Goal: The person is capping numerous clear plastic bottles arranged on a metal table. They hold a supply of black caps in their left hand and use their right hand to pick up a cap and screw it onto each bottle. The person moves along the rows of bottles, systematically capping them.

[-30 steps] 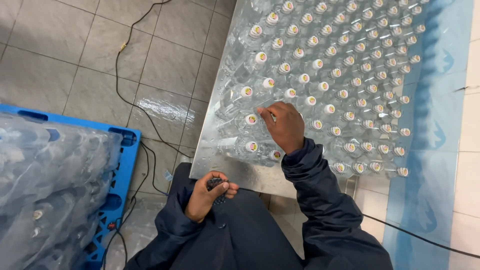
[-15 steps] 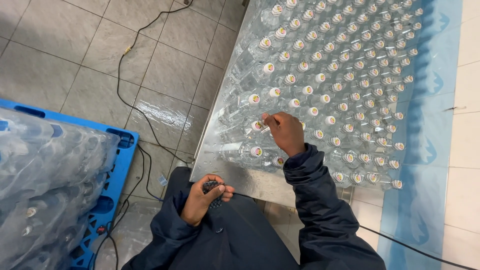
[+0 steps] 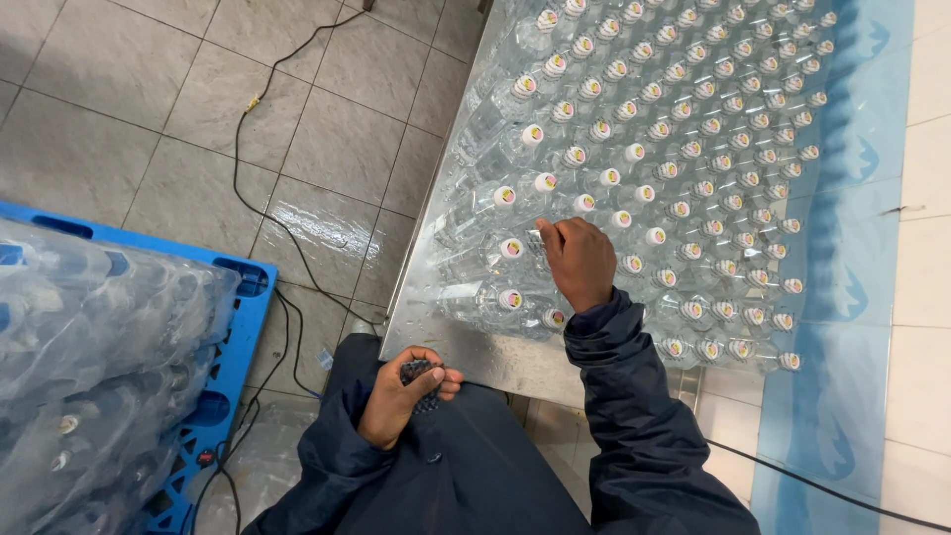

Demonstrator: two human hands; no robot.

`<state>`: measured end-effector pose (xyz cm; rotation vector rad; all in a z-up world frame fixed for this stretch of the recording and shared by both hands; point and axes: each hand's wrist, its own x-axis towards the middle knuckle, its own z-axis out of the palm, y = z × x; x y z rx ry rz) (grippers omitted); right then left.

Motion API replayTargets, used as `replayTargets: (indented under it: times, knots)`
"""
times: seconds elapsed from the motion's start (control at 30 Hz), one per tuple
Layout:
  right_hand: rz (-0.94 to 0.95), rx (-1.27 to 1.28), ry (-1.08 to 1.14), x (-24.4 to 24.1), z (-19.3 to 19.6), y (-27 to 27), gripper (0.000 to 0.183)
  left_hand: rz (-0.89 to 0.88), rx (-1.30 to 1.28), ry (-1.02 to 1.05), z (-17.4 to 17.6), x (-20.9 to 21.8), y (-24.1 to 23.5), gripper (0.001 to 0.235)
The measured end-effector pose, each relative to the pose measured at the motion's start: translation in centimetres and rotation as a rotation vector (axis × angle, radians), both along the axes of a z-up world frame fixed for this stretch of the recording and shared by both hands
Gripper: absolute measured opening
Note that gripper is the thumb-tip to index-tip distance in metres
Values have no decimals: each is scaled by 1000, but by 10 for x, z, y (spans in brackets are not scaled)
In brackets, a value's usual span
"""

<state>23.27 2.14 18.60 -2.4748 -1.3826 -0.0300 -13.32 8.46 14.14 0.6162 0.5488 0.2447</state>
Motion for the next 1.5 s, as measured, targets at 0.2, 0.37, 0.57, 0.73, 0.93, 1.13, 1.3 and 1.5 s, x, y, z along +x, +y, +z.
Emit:
replayTargets:
  times: [0.2, 0.37, 0.57, 0.73, 0.93, 1.13, 1.3, 1.5]
  knots:
    - [-13, -26, 45, 0, -2, 5, 57, 10, 9, 20, 1, 3, 1, 31]
    - [53, -27, -54, 1, -5, 6, 57, 14, 16, 0, 5, 4, 1, 31]
    - [20, -55, -101, -2, 3, 6, 57, 8, 22, -5, 7, 4, 2, 34]
    - [20, -81, -53, 1, -2, 3, 56, 4, 5, 2, 4, 6, 2, 34]
    - [22, -83, -62, -7, -4, 6, 48, 0, -16, 6, 4, 8, 0, 34]
    - [41, -47, -129, -37, -4, 12, 39, -25, -12, -5, -4, 8, -2, 37]
    - [37, -87, -177, -50, -7, 10, 47, 3, -11, 6, -1, 9, -1, 33]
    - [35, -205, 78, -47, -2, 5, 65, -23, -33, -29, -6, 7, -2, 35]
